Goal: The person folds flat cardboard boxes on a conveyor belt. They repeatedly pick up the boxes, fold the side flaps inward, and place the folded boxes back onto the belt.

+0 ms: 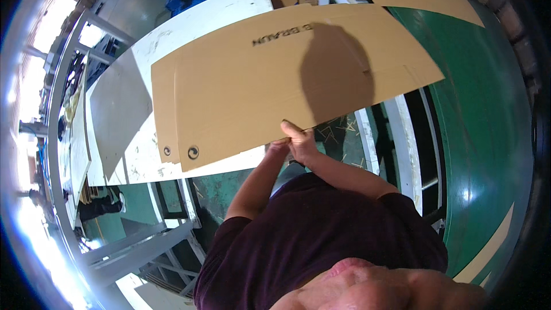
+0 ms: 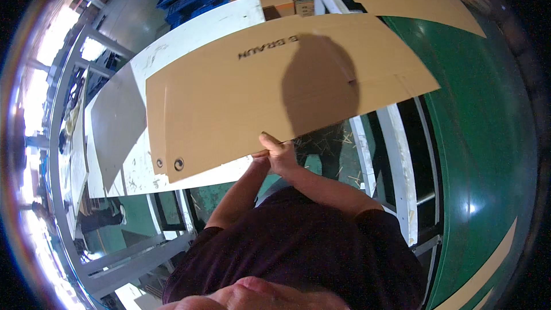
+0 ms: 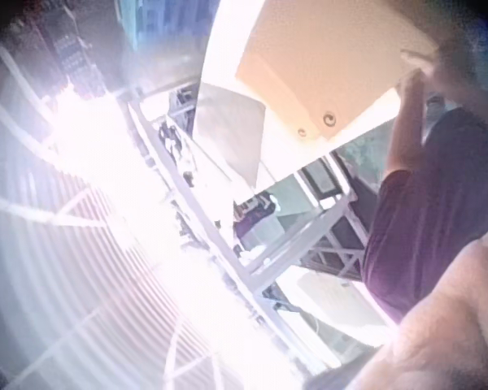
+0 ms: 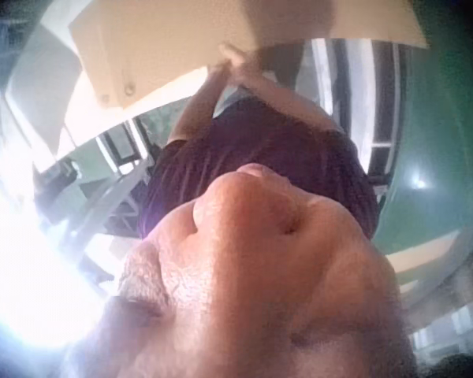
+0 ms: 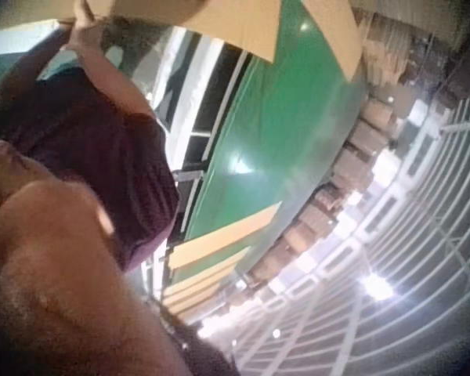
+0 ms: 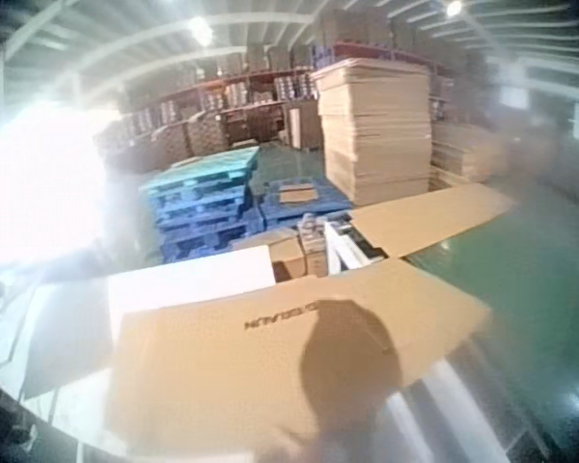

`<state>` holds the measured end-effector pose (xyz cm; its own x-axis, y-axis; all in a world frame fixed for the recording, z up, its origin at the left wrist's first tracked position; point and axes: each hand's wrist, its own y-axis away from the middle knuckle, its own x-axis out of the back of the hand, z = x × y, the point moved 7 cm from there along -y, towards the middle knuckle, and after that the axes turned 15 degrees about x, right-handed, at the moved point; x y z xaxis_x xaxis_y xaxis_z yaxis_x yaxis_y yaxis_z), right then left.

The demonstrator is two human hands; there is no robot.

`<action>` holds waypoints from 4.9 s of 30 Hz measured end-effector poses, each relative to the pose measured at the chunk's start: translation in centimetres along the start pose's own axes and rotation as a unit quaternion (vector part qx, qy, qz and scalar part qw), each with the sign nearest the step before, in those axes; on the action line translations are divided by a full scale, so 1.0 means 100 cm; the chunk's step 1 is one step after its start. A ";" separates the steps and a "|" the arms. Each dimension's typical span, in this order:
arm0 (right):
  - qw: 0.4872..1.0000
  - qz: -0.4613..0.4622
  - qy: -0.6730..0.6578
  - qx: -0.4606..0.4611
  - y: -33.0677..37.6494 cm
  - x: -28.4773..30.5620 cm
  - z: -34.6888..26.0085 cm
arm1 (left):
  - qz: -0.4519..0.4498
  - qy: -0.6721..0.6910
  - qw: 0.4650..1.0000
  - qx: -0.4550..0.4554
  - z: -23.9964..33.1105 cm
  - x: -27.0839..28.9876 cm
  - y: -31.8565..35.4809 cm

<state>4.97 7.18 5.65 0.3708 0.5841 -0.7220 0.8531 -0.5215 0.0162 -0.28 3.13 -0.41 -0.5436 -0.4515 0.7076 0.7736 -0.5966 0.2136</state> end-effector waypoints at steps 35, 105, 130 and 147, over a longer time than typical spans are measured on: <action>0.660 -0.174 0.721 0.122 -0.238 0.093 -0.284 | 0.096 -0.182 0.964 -0.169 0.047 0.023 -0.017; 0.656 -0.027 0.750 0.080 -0.373 0.138 -0.086 | -0.058 -0.035 0.995 -0.071 0.045 0.051 -0.030; 0.230 0.118 0.940 0.221 -0.597 0.378 -0.310 | -0.051 -0.231 0.972 0.014 0.062 0.018 -0.029; 0.399 -0.031 0.889 0.220 -0.284 0.323 -0.432 | 0.061 -0.277 0.948 -0.146 0.026 0.013 -0.022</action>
<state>8.60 67.72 11.77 0.3623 -0.0822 0.9284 0.8787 -0.3019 -0.3697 -1.84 5.55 1.84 -0.1385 -0.1596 0.9774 0.6525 -0.7571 -0.0312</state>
